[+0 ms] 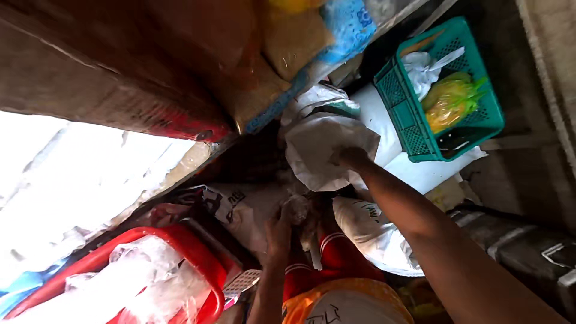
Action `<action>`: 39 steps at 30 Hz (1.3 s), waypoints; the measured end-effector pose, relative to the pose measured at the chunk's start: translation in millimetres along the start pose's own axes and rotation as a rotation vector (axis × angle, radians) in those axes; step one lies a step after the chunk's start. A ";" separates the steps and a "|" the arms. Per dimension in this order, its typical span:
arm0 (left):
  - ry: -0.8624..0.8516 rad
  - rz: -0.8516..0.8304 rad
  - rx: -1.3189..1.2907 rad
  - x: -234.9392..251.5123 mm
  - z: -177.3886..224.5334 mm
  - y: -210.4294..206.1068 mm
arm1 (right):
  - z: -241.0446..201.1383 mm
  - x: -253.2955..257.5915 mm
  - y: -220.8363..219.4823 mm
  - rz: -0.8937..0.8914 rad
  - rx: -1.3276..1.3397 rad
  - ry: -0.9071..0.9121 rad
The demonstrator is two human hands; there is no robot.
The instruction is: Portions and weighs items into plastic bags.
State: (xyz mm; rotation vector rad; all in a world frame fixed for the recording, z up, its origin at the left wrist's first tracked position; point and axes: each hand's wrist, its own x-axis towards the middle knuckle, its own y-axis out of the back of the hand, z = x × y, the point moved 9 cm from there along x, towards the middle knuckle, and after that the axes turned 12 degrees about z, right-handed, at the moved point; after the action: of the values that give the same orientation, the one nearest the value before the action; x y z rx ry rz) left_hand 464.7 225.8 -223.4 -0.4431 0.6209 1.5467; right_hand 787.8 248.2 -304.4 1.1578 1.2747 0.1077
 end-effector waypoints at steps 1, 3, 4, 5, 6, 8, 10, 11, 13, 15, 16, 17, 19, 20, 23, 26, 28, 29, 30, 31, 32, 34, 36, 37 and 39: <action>0.002 0.007 -0.005 0.6 3.3 2.3 | 12.3 0.4 10.4 0.036 -0.031 -0.005; 0.005 0.022 -0.036 3.6 8.0 8.4 | 26.3 -13.8 31.1 0.061 -0.033 -0.050; -0.005 0.026 -0.073 5.7 12.1 9.2 | 29.2 -22.3 40.0 0.056 -0.033 -0.080; -0.024 0.014 -0.119 6.9 17.2 8.9 | 30.9 -28.8 46.1 0.050 -0.025 -0.123; -0.056 -0.011 -0.162 7.7 22.7 7.3 | 33.6 -30.6 46.2 0.047 -0.014 -0.172; -0.145 -0.039 -0.220 10.8 32.5 5.7 | 46.7 -9.3 35.5 0.129 0.047 -0.251; -0.218 -0.008 -0.223 16.5 39.0 7.6 | 50.0 14.2 25.7 0.228 0.085 -0.318; -0.232 0.010 -0.206 19.6 39.6 8.1 | 45.1 22.2 24.5 0.243 0.085 -0.335; -0.215 0.039 -0.183 24.4 34.9 11.7 | 33.4 28.8 15.5 0.249 0.080 -0.341; -0.180 0.078 -0.160 30.5 29.1 14.8 | 23.9 38.6 7.5 0.270 0.099 -0.328; -0.164 0.096 -0.154 33.6 26.2 16.7 | 20.6 42.1 4.1 0.274 0.112 -0.314; -0.147 0.101 -0.155 35.2 23.7 18.6 | 20.0 45.1 1.3 0.270 0.114 -0.302; -0.128 0.078 -0.190 35.5 22.5 23.9 | 20.8 39.5 3.2 0.253 0.082 -0.307; -0.141 0.061 -0.222 36.7 25.8 25.2 | 19.1 38.7 10.4 0.259 0.050 -0.304; -0.215 0.098 -0.291 36.3 34.8 32.5 | 14.7 55.9 12.3 0.268 -0.012 -0.270; -0.276 0.177 -0.293 46.8 36.5 32.3 | 6.2 85.5 0.8 0.263 -0.005 -0.198; -0.276 0.217 -0.252 53.0 33.0 29.3 | 2.8 84.7 -8.1 0.236 0.006 -0.155; -0.276 0.240 -0.225 56.2 31.2 27.5 | 0.2 81.7 -10.4 0.229 0.029 -0.131; -0.276 0.256 -0.194 59.4 30.1 24.9 | -4.2 81.1 -15.7 0.216 0.053 -0.107; -0.270 0.264 -0.166 62.7 30.1 21.1 | -10.2 86.5 -21.3 0.203 0.069 -0.088; -0.257 0.262 -0.128 64.3 30.6 18.0 | -16.3 91.9 -27.6 0.180 0.092 -0.098; -0.223 0.239 -0.059 67.9 34.2 12.3 | -23.6 98.5 -40.1 0.133 0.164 -0.164; -0.181 0.189 -0.008 70.1 38.3 7.6 | -22.9 93.6 -49.0 0.113 0.239 -0.145; -0.165 0.166 0.004 70.9 39.4 6.0 | -19.3 87.3 -52.9 0.128 0.270 -0.089; -0.156 0.121 -0.017 69.1 42.4 2.5 | -11.0 61.9 -50.1 0.165 0.347 0.014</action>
State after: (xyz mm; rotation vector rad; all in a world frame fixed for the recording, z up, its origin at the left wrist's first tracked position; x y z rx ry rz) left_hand 460.8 306.2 -233.2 -0.2987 0.5219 1.6851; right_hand 776.4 270.3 -380.9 1.5629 1.2385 0.0152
